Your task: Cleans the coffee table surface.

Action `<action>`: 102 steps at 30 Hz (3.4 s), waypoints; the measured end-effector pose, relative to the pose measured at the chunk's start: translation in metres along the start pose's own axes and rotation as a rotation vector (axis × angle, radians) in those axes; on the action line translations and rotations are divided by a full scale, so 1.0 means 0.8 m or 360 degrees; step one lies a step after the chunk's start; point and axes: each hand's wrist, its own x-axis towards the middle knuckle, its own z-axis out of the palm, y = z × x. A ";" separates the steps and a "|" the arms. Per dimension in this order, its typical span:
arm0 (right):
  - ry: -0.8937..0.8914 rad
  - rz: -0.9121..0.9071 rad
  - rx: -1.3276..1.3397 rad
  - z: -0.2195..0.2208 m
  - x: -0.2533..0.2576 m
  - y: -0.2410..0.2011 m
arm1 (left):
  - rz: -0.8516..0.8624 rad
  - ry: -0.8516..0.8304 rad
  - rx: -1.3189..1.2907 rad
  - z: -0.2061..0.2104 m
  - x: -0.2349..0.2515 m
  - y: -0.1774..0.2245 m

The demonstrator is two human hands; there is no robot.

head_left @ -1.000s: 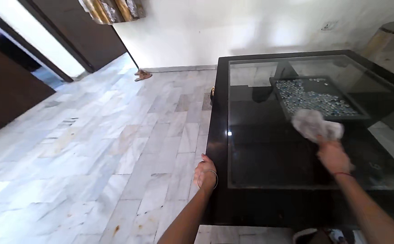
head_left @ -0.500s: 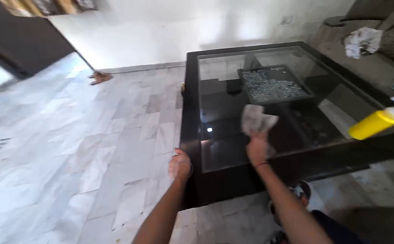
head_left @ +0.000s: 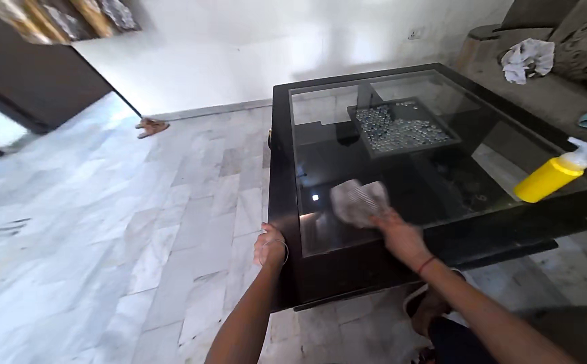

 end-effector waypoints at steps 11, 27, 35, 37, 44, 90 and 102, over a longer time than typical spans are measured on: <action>0.0502 0.1194 0.0112 -0.015 -0.023 0.160 | 0.0001 -0.0008 0.0028 0.002 0.002 0.000; -0.0153 -0.0864 0.0138 0.034 0.036 -0.143 | -0.0068 -0.0043 0.0052 0.002 0.012 0.006; 0.0641 0.0435 0.0021 -0.021 0.154 0.062 | -0.0165 -0.0053 0.0025 0.002 0.018 0.008; 0.0755 0.0785 0.0059 -0.024 0.144 0.133 | -0.0171 -0.0065 0.0028 0.003 0.021 0.005; 0.0919 0.1246 0.0455 -0.038 0.156 0.174 | -0.0169 -0.0110 0.0027 0.004 0.022 0.003; 0.0116 0.0137 0.0348 -0.005 0.104 -0.099 | -0.0068 0.0008 -0.0013 0.009 0.017 0.001; 0.0247 0.0788 0.0298 -0.037 0.005 0.085 | 0.1806 -0.0161 -0.0392 -0.020 -0.116 -0.092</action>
